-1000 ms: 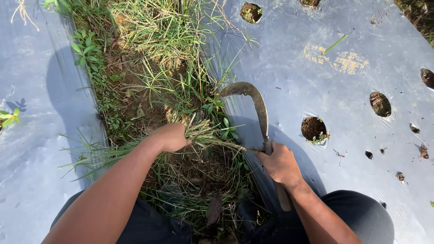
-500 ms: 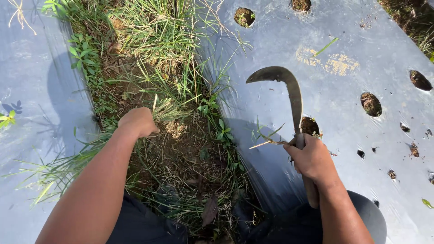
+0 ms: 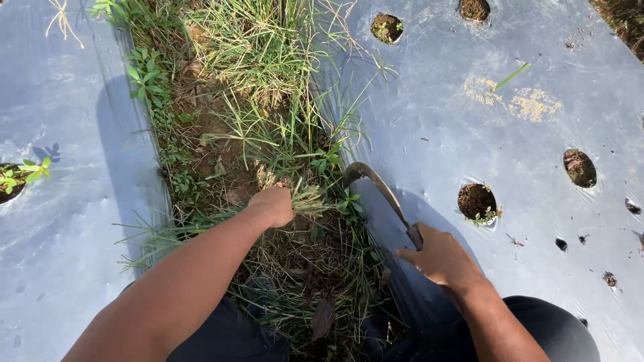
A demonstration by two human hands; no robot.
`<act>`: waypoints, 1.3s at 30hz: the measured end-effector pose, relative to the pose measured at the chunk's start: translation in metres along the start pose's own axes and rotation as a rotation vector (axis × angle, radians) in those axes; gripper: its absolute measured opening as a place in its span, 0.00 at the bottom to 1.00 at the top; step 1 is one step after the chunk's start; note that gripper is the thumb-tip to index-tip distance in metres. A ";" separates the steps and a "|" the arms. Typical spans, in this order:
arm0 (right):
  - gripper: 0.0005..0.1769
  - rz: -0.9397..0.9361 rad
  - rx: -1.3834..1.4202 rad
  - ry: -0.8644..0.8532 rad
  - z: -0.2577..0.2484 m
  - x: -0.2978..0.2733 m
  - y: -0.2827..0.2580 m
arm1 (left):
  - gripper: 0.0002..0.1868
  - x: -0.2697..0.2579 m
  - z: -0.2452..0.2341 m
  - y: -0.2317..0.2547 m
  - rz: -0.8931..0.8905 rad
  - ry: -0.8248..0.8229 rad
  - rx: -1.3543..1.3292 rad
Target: The person uses a sickle to cut grass and weeds growing along the edge of a plastic mulch sheet. They gather the cut grass with their left hand and continue cutting along the row, occasionally pulling weeds by hand.
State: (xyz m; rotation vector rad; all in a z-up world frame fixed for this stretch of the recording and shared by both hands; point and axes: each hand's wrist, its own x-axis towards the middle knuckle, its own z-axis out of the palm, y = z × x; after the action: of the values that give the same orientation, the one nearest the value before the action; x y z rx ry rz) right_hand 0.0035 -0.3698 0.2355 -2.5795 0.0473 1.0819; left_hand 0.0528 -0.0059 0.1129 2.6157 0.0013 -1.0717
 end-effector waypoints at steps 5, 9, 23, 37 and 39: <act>0.26 0.040 -0.030 0.212 0.000 0.020 -0.001 | 0.18 0.056 0.036 0.017 0.262 -0.152 0.160; 0.19 0.038 0.034 0.262 0.006 0.041 -0.017 | 0.19 0.100 0.031 0.019 0.329 -0.086 0.148; 0.16 0.212 0.180 0.183 -0.005 0.091 -0.082 | 0.26 0.221 0.014 -0.018 0.599 -0.083 0.570; 0.16 0.277 0.212 0.141 0.008 0.099 -0.086 | 0.30 0.228 0.021 -0.044 0.837 0.232 1.005; 0.16 0.281 0.202 0.136 0.007 0.097 -0.086 | 0.38 0.218 0.012 -0.036 0.757 -0.062 0.981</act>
State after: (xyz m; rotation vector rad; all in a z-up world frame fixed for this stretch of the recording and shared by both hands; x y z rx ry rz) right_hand 0.0813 -0.2768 0.1883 -2.5063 0.5386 0.9343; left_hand 0.1968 -0.0008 -0.0544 2.8230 -1.7552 -0.9676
